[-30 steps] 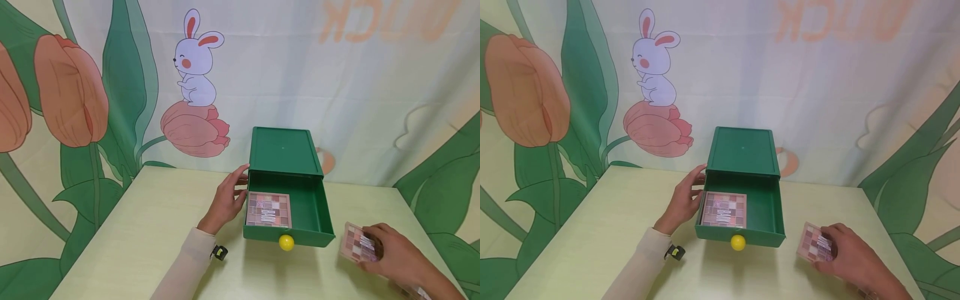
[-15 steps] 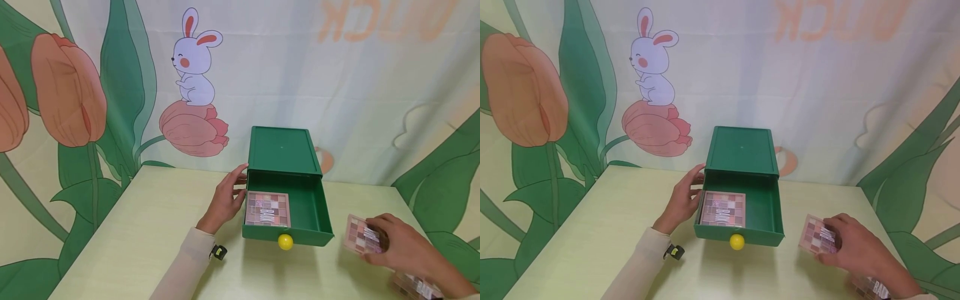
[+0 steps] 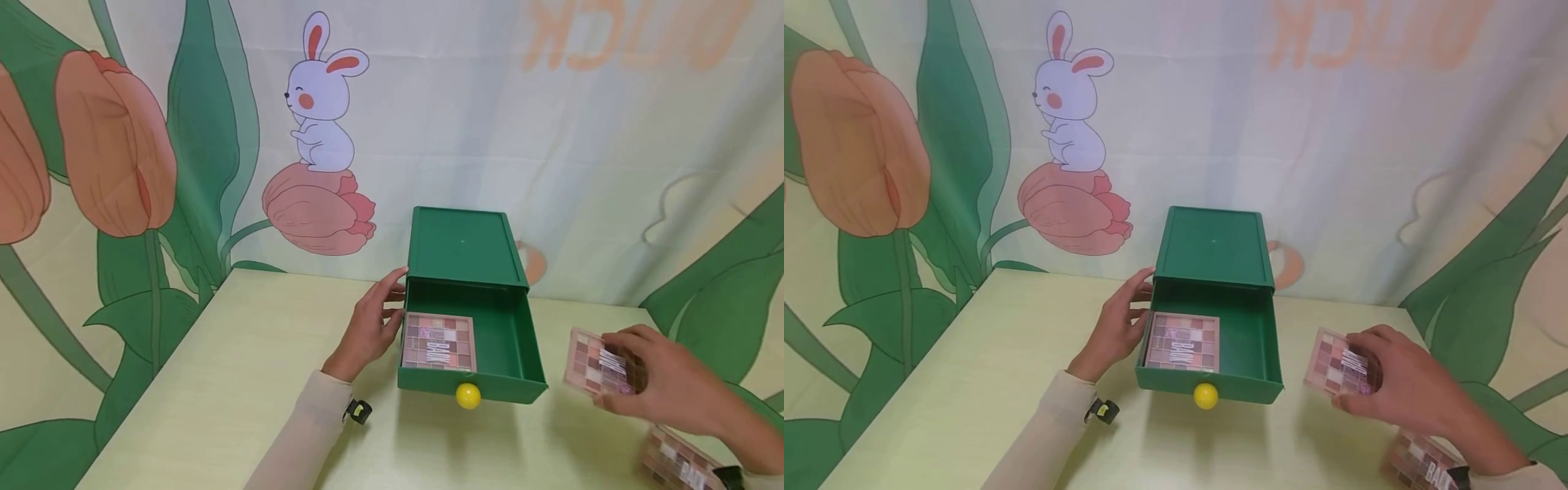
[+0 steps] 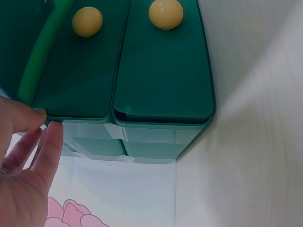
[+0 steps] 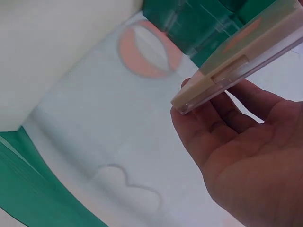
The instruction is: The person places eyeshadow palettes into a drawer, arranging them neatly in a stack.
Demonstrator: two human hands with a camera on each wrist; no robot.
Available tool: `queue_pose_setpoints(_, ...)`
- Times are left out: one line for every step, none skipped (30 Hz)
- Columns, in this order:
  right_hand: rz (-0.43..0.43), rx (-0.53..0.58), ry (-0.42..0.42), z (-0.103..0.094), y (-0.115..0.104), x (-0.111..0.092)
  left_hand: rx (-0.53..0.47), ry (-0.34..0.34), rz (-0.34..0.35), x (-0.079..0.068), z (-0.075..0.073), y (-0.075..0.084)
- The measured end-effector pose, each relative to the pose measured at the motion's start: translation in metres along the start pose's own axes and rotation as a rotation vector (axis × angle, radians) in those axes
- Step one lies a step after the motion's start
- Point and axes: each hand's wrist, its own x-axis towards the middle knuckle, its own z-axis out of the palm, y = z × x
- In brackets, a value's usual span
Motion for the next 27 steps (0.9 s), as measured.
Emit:
queue_pose_setpoints(-0.001, 0.005, -0.002, -0.003, -0.002, 0.001, 0.001, 0.001, 0.001, 0.0, 0.0, 0.0)
queue_pose_setpoints(0.003, 0.009, -0.004, -0.007, -0.004, 0.003, 0.0, 0.003, 0.0, 0.0, 0.0, 0.001)
queue_pose_setpoints(0.005, 0.012, -0.005, -0.011, -0.006, 0.004, 0.0, 0.005, 0.0, 0.0, 0.0, 0.001)
queue_pose_setpoints(0.009, 0.01, -0.008, -0.014, -0.008, 0.006, 0.0, 0.008, 0.001, 0.0, -0.001, 0.001)
queue_pose_setpoints(0.011, 0.007, -0.01, -0.018, -0.01, 0.007, -0.001, 0.009, 0.001, 0.0, -0.001, 0.001)
queue_pose_setpoints(0.008, 0.0, -0.006, -0.021, -0.011, 0.007, 0.001, 0.011, 0.003, 0.0, -0.001, 0.002)
queue_pose_setpoints(0.005, -0.008, -0.004, -0.024, -0.013, 0.008, 0.003, 0.011, 0.001, 0.0, -0.001, 0.002)
queue_pose_setpoints(0.003, -0.012, -0.004, -0.026, -0.014, 0.008, 0.002, 0.009, 0.001, 0.0, -0.001, 0.002)
queue_pose_setpoints(-0.002, -0.016, -0.001, -0.028, -0.016, 0.008, 0.002, 0.007, 0.0, 0.0, -0.001, 0.002)
queue_pose_setpoints(-0.006, -0.021, 0.001, -0.03, -0.017, 0.009, 0.002, 0.004, -0.001, 0.0, -0.001, 0.002)
queue_pose_setpoints(-0.011, -0.023, 0.004, -0.032, -0.019, 0.009, 0.002, 0.001, -0.001, 0.0, -0.001, 0.001)
queue_pose_setpoints(-0.02, -0.024, 0.011, -0.034, -0.021, 0.009, 0.002, 0.0, 0.001, 0.0, -0.001, 0.001)
queue_pose_setpoints(-0.025, -0.023, 0.014, -0.035, -0.023, 0.009, 0.002, -0.001, 0.001, 0.0, -0.001, 0.001)
queue_pose_setpoints(-0.032, -0.025, 0.018, -0.037, -0.025, 0.01, 0.002, -0.001, 0.003, 0.0, -0.001, 0.001)
queue_pose_setpoints(-0.039, -0.026, 0.024, -0.038, -0.028, 0.01, 0.003, 0.001, 0.006, 0.0, 0.0, 0.001)
queue_pose_setpoints(-0.046, -0.029, 0.028, -0.04, -0.03, 0.011, 0.003, 0.003, 0.01, 0.0, 0.0, 0.001)
queue_pose_setpoints(-0.051, -0.036, 0.032, -0.041, -0.034, 0.012, 0.003, 0.005, 0.013, 0.0, 0.0, 0.001)
queue_pose_setpoints(-0.058, -0.04, 0.038, -0.043, -0.037, 0.013, 0.003, 0.007, 0.016, 0.0, 0.0, 0.0)
queue_pose_setpoints(-0.067, -0.043, 0.041, -0.044, -0.04, 0.015, 0.003, 0.008, 0.016, 0.0, 0.0, 0.0)
queue_pose_setpoints(-0.075, -0.046, 0.044, -0.045, -0.043, 0.016, 0.003, 0.009, 0.018, 0.0, 0.0, 0.0)
queue_pose_setpoints(-0.083, -0.044, 0.046, -0.046, -0.047, 0.018, 0.003, 0.01, 0.016, 0.0, 0.0, -0.001)
queue_pose_setpoints(-0.09, -0.043, 0.047, -0.046, -0.05, 0.019, 0.005, 0.01, 0.015, 0.0, 0.0, -0.001)
queue_pose_setpoints(-0.099, -0.042, 0.048, -0.047, -0.052, 0.021, 0.005, 0.009, 0.015, 0.0, 0.0, -0.001)
queue_pose_setpoints(-0.108, -0.036, 0.048, -0.047, -0.055, 0.023, 0.005, 0.009, 0.014, 0.0, 0.001, 0.0)
queue_pose_setpoints(-0.121, -0.03, 0.045, -0.047, -0.057, 0.024, 0.005, 0.008, 0.013, 0.0, 0.001, 0.0)
queue_pose_setpoints(-0.13, -0.024, 0.043, -0.047, -0.058, 0.026, 0.006, 0.007, 0.016, 0.0, 0.001, 0.0)
queue_pose_setpoints(-0.136, -0.021, 0.04, -0.048, -0.06, 0.028, 0.006, 0.006, 0.014, 0.0, 0.001, 0.0)
